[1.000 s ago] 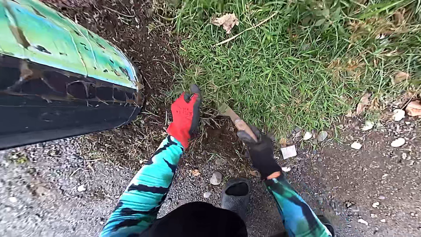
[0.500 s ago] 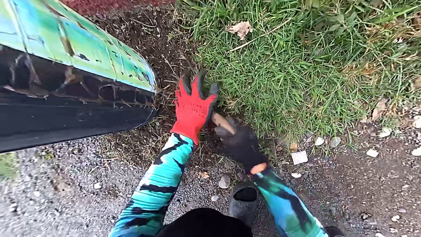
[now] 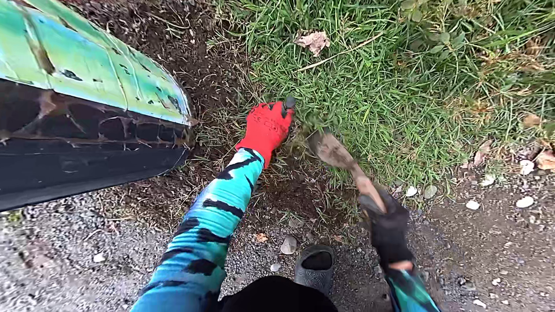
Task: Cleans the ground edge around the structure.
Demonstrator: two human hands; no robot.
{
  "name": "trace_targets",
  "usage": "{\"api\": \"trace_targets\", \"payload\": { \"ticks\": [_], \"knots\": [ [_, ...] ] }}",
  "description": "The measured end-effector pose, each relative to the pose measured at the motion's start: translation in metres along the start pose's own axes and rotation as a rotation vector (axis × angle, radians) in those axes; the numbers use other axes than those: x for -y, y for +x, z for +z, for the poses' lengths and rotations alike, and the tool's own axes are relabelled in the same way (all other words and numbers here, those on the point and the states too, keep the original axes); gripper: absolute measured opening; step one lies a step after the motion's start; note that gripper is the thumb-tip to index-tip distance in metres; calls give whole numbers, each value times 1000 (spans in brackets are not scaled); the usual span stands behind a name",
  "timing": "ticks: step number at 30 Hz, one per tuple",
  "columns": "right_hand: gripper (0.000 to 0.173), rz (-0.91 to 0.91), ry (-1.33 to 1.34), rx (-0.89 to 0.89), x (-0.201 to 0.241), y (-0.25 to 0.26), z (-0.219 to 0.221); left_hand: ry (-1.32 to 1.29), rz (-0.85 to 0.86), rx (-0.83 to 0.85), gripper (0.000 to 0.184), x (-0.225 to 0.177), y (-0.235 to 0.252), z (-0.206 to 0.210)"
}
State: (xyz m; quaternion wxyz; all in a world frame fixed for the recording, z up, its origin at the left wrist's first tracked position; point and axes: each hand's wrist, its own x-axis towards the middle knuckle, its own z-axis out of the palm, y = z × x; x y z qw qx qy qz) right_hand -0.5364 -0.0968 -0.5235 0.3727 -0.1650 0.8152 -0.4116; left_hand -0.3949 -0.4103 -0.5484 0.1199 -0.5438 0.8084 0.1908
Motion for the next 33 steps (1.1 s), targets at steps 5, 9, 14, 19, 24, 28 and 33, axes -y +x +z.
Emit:
{"api": "trace_targets", "payload": {
  "ticks": [5,9,14,19,24,28,33],
  "knots": [
    [49,61,56,22,-5,14,11,-88,-117,0,57,-2,2,-1],
    [56,89,108,11,-13,-7,-31,-145,-113,-15,55,-2,6,-6],
    [52,-61,-86,90,6,50,39,-279,-179,-90,57,-1,7,-7],
    [58,131,219,82,-11,8,-15,-377,-207,-120,59,6,6,-5],
    [48,20,75,110,0,25,47,-407,-211,-148,54,6,-3,1],
    [47,23,41,181,15,51,49,-442,-237,-162,57,14,5,-7],
    [54,143,121,119,-7,2,-14,-409,-178,-191,53,18,5,-4]
  ]
}}
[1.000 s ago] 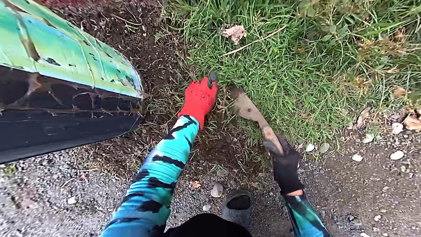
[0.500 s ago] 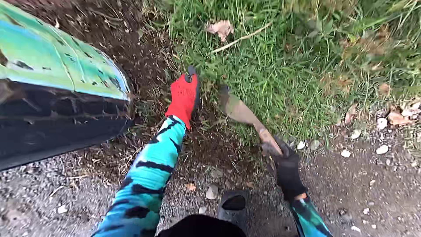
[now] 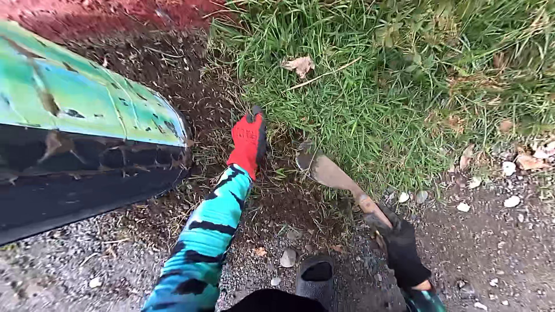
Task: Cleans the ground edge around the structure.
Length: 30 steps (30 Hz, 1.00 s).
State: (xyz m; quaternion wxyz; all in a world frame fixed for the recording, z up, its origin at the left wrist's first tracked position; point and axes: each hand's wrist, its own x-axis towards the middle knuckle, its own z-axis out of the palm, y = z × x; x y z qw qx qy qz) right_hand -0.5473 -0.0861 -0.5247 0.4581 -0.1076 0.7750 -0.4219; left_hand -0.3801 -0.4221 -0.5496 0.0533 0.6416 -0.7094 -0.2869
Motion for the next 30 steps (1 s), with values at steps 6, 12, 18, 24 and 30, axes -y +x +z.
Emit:
{"api": "trace_targets", "payload": {
  "ticks": [6,12,18,24,30],
  "knots": [
    [45,-100,-140,67,29,66,87,-337,82,-210,44,20,8,4],
    [51,-38,-133,60,23,3,-17,-191,91,-141,36,17,-20,-9],
    [45,-27,-203,134,6,31,4,-472,181,-145,39,43,-8,1],
    [49,44,-132,173,-6,-5,-59,-418,159,-91,43,38,-14,-4],
    [47,-176,-211,295,28,1,144,-207,112,-71,41,19,-21,-17]
  ]
}}
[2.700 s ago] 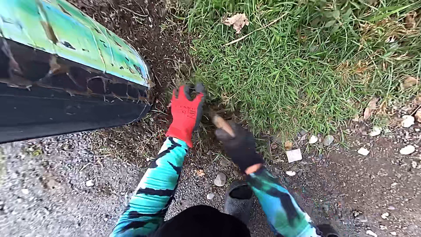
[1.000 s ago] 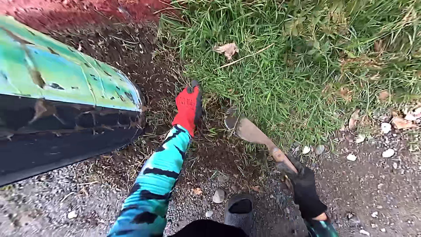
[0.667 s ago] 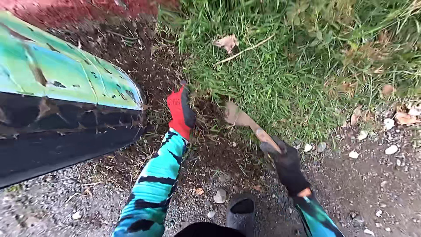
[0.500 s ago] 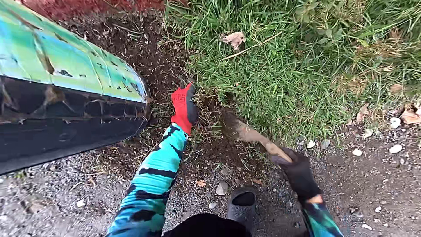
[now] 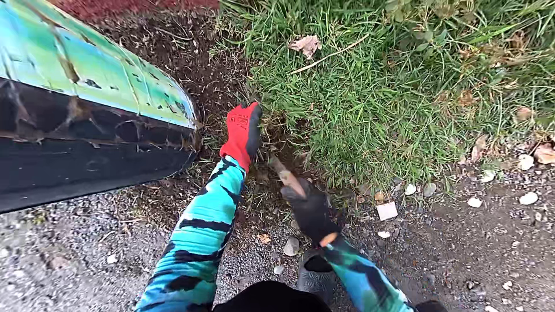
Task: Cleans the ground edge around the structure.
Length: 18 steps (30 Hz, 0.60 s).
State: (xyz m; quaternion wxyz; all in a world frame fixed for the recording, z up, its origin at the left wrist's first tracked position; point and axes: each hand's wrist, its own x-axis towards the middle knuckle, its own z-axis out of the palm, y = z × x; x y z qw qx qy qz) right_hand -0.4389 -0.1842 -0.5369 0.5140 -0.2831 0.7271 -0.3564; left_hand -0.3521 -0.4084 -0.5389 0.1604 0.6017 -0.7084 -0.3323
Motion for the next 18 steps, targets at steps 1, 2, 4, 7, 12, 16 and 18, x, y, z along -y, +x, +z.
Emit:
{"api": "trace_targets", "payload": {
  "ticks": [1,2,4,7,12,16,18],
  "knots": [
    [46,-8,-45,59,16,11,6,148,6,67,42,-10,2,-12],
    [47,-17,-82,104,19,14,-1,272,23,147,42,-15,2,-21],
    [49,-18,-78,93,-7,-2,-41,370,-1,221,41,-14,-3,-30],
    [56,147,121,-51,-46,-64,-117,308,51,203,37,-6,-1,-28],
    [52,270,120,-222,-49,-67,-99,52,-12,129,41,9,-3,-18],
    [46,171,182,-224,-61,-39,-83,4,-15,114,43,9,-3,-12],
    [53,186,219,-183,-79,-59,-100,25,-38,93,46,11,-10,-13]
  ]
}}
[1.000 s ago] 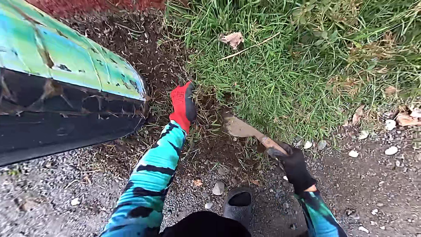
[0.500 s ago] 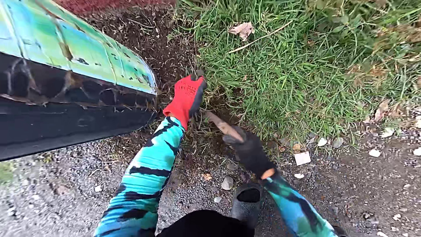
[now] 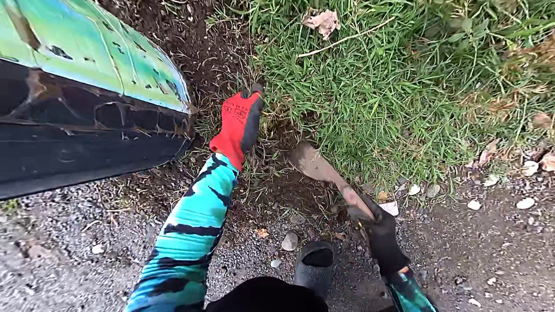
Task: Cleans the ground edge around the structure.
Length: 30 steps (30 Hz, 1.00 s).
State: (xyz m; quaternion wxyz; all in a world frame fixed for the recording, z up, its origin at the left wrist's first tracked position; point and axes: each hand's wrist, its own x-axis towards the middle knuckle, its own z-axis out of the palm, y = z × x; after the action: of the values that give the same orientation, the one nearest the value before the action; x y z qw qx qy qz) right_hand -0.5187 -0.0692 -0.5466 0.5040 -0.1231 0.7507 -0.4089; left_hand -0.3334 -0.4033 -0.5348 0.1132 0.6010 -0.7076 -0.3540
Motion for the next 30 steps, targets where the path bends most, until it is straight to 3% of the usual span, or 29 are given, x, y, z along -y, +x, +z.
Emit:
{"api": "trace_targets", "payload": {
  "ticks": [3,7,8,11,14,18,20,23,26,30],
  "knots": [
    [53,12,5,4,-8,1,-4,43,57,17,45,-6,6,-9],
    [51,-57,-66,-20,14,27,55,175,125,50,38,-9,-7,0],
    [50,-89,-92,-11,20,32,53,237,184,58,36,-10,-1,-2],
    [52,-57,-183,52,18,10,7,189,84,39,42,-2,-8,-3],
    [52,-33,-179,86,11,3,-28,241,120,63,39,-13,-6,-11],
    [42,-24,-115,33,10,15,62,203,99,64,39,-14,-16,0],
    [41,-67,-35,38,16,24,75,235,91,67,41,-21,-8,-5],
    [48,-116,-294,98,38,14,33,349,74,77,42,-19,-11,-10],
    [59,-307,-681,17,76,-13,-28,303,-101,-7,62,-25,-12,-14],
    [57,-707,-1096,-181,116,-54,-85,390,112,-41,79,-41,-28,1]
  ]
}}
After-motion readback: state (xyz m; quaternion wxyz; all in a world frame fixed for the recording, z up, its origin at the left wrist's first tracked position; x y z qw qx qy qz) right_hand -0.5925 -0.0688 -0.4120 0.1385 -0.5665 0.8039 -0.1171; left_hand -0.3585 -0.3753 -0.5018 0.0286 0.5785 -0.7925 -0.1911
